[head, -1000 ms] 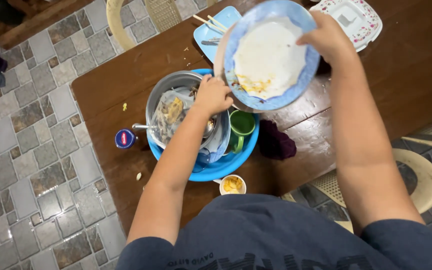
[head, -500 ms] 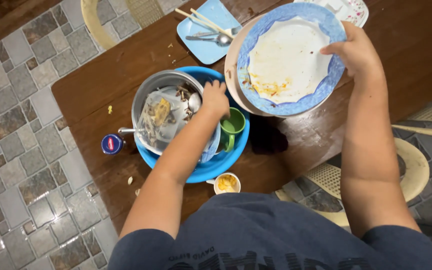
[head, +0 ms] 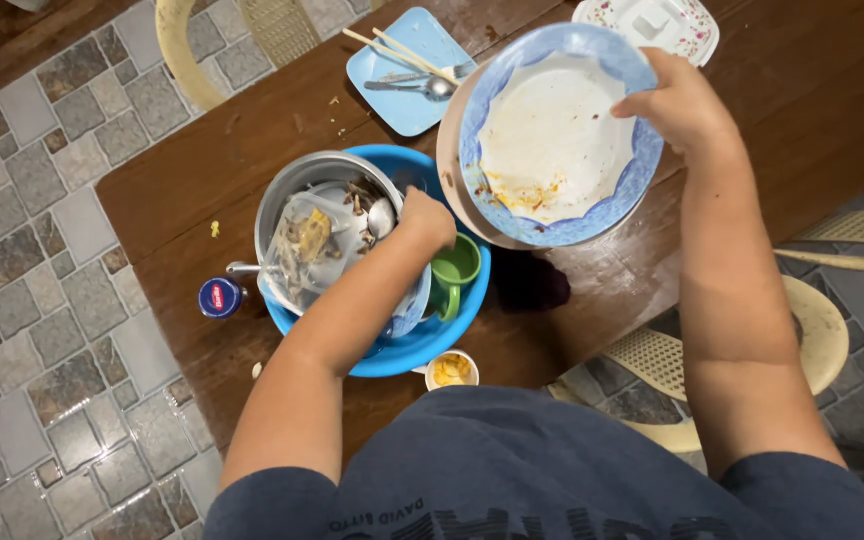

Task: Clearing dirty dishes and food scraps from a dining table and organizing them into basins.

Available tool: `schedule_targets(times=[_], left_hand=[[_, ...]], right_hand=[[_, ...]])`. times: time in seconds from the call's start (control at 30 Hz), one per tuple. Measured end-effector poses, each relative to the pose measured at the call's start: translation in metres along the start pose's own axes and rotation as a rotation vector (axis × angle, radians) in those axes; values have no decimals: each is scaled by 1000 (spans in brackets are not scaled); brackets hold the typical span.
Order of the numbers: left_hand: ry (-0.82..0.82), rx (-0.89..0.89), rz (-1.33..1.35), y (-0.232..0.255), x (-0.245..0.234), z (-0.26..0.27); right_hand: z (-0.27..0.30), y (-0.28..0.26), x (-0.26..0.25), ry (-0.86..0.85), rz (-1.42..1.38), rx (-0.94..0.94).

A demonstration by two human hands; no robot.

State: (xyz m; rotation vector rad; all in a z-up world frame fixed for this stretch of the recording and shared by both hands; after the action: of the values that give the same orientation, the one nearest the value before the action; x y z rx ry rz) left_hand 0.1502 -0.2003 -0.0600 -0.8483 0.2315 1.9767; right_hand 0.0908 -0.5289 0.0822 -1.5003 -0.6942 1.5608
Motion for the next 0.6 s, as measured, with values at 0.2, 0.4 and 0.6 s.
schedule_targets(times=[0.2, 0.4, 0.6], left_hand=[[-23, -12, 24, -5, -10, 35], [-87, -61, -18, -7, -1, 25], [-34, -129, -106, 0, 55, -65]], right_hand=[[12, -73, 20, 4, 70, 170], [-4, -50, 33, -30, 47, 9], [-4, -88, 49, -6, 360, -67]])
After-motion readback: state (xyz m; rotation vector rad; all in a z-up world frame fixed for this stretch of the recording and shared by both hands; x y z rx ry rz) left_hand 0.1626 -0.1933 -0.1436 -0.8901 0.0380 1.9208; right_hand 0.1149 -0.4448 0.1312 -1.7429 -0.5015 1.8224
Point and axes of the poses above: each hand's wrist, its own z-axis away from the middle knuckle, its own x-axis out of the palm, y = z × x, the point moved 1 cm from there along -z, towards the middle knuckle, and after that the axes turned 5 degrees about -y, right-handed, at the moved point
